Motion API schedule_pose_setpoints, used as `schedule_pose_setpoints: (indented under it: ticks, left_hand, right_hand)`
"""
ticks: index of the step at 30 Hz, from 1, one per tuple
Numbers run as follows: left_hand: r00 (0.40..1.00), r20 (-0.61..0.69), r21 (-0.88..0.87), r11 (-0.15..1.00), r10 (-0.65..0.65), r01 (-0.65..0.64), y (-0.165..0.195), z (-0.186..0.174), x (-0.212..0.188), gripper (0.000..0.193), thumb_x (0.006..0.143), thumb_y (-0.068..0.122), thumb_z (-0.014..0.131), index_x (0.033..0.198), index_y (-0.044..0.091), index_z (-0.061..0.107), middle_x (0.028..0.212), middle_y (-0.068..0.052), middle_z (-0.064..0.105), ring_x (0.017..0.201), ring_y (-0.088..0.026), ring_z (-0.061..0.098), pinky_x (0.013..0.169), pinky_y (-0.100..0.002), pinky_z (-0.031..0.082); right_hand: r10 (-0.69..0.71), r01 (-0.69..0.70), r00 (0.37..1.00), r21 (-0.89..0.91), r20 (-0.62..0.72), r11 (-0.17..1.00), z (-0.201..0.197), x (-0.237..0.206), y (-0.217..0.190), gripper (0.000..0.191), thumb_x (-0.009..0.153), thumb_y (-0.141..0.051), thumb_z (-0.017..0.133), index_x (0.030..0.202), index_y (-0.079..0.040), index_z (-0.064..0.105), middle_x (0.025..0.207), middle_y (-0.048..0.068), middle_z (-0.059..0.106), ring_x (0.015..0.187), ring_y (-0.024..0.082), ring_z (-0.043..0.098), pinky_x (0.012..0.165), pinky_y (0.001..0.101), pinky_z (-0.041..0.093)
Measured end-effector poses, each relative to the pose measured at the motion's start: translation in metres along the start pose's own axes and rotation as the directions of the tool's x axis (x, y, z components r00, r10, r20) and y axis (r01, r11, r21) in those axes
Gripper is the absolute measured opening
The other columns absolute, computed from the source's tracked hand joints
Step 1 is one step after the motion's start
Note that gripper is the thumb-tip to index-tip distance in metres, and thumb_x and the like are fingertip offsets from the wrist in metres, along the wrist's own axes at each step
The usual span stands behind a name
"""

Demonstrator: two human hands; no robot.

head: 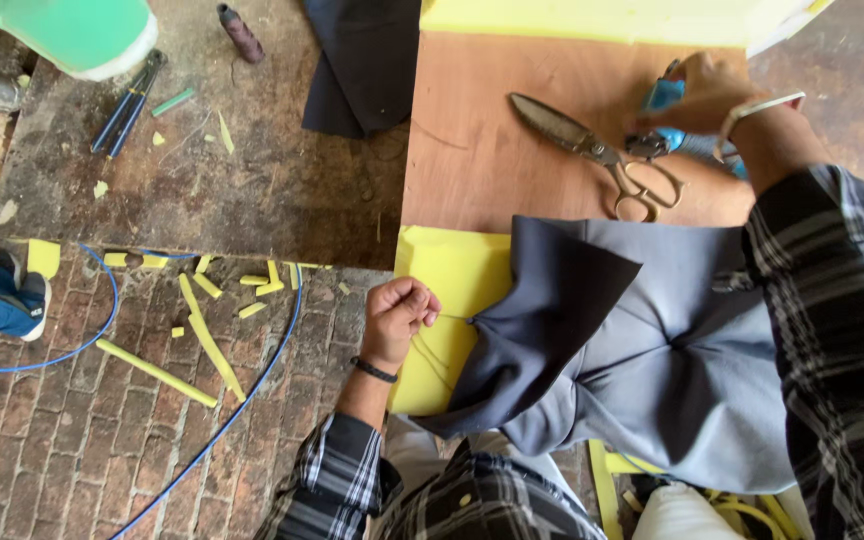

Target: The person sews a grey fabric piece by hand, then places a yellow foam cushion on a wooden board. They drape the grey fabric over the foam, pull it taut, and secure it to the underside using a pneumatic staple gun. They trim excess fabric with scissors and continue stapling around the edges to create a tufted finish.

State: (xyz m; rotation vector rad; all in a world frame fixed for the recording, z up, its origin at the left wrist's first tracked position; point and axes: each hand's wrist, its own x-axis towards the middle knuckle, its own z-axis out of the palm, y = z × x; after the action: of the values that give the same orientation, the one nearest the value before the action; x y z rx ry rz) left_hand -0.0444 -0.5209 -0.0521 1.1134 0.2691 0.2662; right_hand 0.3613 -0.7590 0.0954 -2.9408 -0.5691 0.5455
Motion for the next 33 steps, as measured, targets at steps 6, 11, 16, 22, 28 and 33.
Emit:
schedule_pose_setpoints:
  ticks: [6, 11, 16, 22, 28, 33]
  left_hand:
    - [1.0, -0.015, 0.04, 0.999, -0.007, 0.007, 0.001, -0.005, 0.001, 0.029, 0.099, 0.022, 0.065, 0.079, 0.002, 0.067, 0.066, -0.004, 0.06, 0.059, -0.009, 0.055, 0.047, -0.021, 0.032]
    - [0.997, -0.071, 0.031, 0.999, -0.04, 0.043, -0.003, -0.005, 0.009, 0.025, 0.097, 0.017, 0.062, 0.076, 0.003, 0.064, 0.067, -0.005, 0.062, 0.057, -0.01, 0.055, 0.045, -0.021, 0.031]
    - [1.0, -0.018, -0.044, 0.999, -0.016, 0.015, -0.007, -0.005, 0.017, 0.025, 0.1, 0.016, 0.064, 0.079, 0.002, 0.064, 0.07, -0.005, 0.062, 0.062, -0.011, 0.058, 0.052, -0.022, 0.038]
    - [0.999, -0.009, -0.033, 0.999, -0.032, 0.032, -0.008, 0.004, 0.016, 0.028, 0.1, 0.019, 0.067, 0.081, -0.001, 0.067, 0.07, -0.005, 0.062, 0.062, -0.013, 0.057, 0.05, -0.023, 0.035]
    - [0.996, -0.02, -0.169, 0.982, 0.086, -0.088, -0.02, 0.02, 0.023, 0.026, 0.1, 0.017, 0.068, 0.082, -0.002, 0.067, 0.076, -0.009, 0.069, 0.064, -0.015, 0.059, 0.057, -0.028, 0.045]
    - [0.995, -0.043, -0.207, 0.973, 0.095, -0.102, -0.031, 0.034, 0.029, 0.021, 0.1, 0.011, 0.066, 0.084, -0.003, 0.068, 0.078, -0.01, 0.07, 0.063, -0.015, 0.06, 0.059, -0.029, 0.05]
  right_hand:
    - [-0.06, 0.064, 0.992, -0.03, 0.111, 0.997, 0.0, -0.023, 0.031, 0.104, 0.073, -0.028, 0.091, 0.156, -0.007, 0.034, 0.151, 0.022, 0.053, 0.141, 0.04, 0.049, 0.117, 0.0516, 0.038]
    - [-0.199, 0.194, 0.979, 0.081, 0.052, 0.978, 0.015, 0.0, 0.051, 0.093, 0.076, -0.021, 0.085, 0.152, -0.004, 0.034, 0.147, 0.023, 0.057, 0.136, 0.037, 0.055, 0.113, 0.0465, 0.045]
    - [-0.394, 0.36, 0.88, -0.169, -0.265, 0.918, -0.014, -0.028, 0.051, 0.073, 0.081, -0.039, 0.089, 0.135, 0.002, 0.06, 0.108, 0.026, 0.072, 0.096, 0.04, 0.071, 0.084, 0.0494, 0.057]
    - [-0.219, 0.256, 0.962, -0.262, 0.162, 0.931, -0.022, -0.172, -0.017, 0.049, 0.075, -0.052, 0.084, 0.099, -0.01, 0.079, 0.078, 0.014, 0.072, 0.069, 0.029, 0.069, 0.068, 0.0436, 0.059]
    - [-0.307, 0.31, 0.902, 0.042, 0.304, 0.95, 0.037, -0.213, -0.09, 0.038, 0.07, -0.034, 0.085, 0.081, 0.0, 0.073, 0.063, 0.017, 0.071, 0.055, 0.025, 0.068, 0.056, 0.0393, 0.056]
    - [-0.267, 0.285, 0.894, 0.004, 0.36, 0.959, 0.037, -0.208, -0.084, 0.036, 0.07, -0.031, 0.088, 0.071, 0.002, 0.074, 0.056, 0.014, 0.071, 0.051, 0.022, 0.068, 0.053, 0.0393, 0.055]
